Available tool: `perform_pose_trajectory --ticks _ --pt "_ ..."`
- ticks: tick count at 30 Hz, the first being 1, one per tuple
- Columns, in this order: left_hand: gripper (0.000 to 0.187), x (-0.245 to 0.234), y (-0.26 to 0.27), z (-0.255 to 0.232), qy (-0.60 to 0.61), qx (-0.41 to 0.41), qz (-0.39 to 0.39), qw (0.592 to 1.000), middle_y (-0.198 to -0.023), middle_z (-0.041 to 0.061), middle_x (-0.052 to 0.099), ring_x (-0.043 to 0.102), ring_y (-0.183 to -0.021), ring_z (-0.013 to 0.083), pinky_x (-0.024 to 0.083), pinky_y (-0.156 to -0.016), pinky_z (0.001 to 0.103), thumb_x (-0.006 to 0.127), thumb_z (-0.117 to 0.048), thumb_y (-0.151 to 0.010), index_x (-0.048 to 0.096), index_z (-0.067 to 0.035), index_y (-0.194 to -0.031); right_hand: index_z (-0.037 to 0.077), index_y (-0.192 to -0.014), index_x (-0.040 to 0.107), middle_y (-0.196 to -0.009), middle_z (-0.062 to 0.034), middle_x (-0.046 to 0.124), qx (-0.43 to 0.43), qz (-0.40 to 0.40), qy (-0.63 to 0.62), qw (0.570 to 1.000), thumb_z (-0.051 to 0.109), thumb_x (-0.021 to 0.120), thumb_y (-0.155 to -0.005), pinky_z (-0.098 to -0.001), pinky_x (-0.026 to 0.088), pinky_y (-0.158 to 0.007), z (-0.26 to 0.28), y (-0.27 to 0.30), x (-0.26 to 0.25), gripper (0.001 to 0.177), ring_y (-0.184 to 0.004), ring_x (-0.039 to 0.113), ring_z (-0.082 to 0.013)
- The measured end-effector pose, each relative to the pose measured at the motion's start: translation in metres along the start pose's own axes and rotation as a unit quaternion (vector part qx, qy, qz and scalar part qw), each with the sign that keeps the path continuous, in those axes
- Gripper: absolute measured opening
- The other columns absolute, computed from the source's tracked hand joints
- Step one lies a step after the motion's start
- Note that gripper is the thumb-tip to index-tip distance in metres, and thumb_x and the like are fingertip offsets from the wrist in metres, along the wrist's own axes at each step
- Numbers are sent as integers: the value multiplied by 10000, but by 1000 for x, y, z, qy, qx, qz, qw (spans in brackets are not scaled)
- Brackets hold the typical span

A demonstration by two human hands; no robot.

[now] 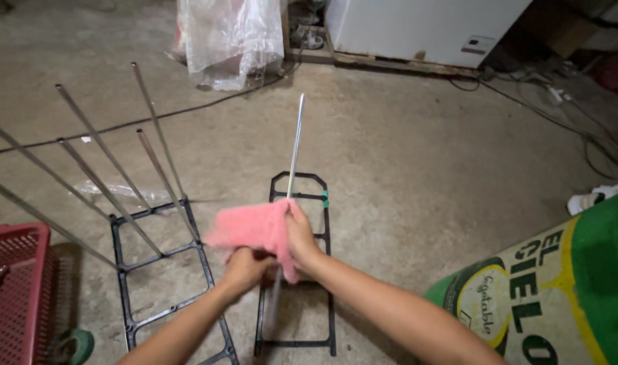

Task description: The person assembles a metal frame by inserting multiple metal rods into two black plastic frames. They wipe each rod with a pink cloth before inserting it into the frame slots.

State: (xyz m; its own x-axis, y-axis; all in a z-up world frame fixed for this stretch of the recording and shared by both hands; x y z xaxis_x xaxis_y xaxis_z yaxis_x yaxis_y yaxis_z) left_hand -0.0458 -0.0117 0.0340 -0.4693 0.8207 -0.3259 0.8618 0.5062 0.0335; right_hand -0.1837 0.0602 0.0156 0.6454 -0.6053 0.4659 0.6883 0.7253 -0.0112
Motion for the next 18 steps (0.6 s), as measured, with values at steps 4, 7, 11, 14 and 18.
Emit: perform_pose_trajectory --ticks 4,7,11,14,18 --pt "311 -46 -11 3 -312 -223 190 904 -1028 156 785 754 -924 275 563 -810 413 704 -351 -917 770 -66 -1024 79 -1085 655 -938 -62 684 122 -16 10 992 232 512 -1070 -370 571 -743 15 1 -43 210 -847 659 -193" --pt "519 -65 -32 -24 -295 -62 -57 952 -1091 211 720 667 -1018 372 529 -868 479 581 -523 -1031 699 -38 -1173 67 -1138 665 -1039 -95 717 230 81 -38 969 248 505 -1044 -373 582 -838 28 10 -53 259 -954 690 -217" --pt "368 -27 -50 -37 330 -116 67 934 -1116 27 761 712 -950 184 553 -812 423 434 -389 -1029 605 -109 -1197 70 -1284 615 -1282 -75 676 158 300 82 937 136 554 -1017 -334 541 -1034 21 21 -41 281 -1179 652 -162" --pt "237 -13 -65 -41 380 -62 48 922 -867 132 732 747 -731 274 608 -676 426 479 -272 -1021 577 -56 -1009 52 -1236 637 -1201 -103 686 297 142 -62 942 150 524 -1025 -375 563 -942 -20 29 -52 259 -1076 678 -215" --pt "162 -10 -75 -35 383 -14 -37 923 -757 76 652 678 -650 219 541 -574 353 521 -199 -1045 571 -55 -987 22 -1195 592 -1115 -156 632 34 215 256 942 92 476 -1159 -370 552 -909 -50 66 -75 139 -1029 620 -219"
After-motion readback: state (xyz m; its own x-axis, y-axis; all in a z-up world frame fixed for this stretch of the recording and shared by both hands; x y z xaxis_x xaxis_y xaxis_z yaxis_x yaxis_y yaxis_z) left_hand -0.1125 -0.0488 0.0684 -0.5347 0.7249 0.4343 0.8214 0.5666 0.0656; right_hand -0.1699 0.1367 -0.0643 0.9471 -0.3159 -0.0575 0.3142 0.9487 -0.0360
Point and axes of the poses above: each hand's wrist, its own y-axis away from the middle knuckle, its own x-axis out of the palm, z = x × y, the point moved 3 cm from there along -y, towards the middle knuckle
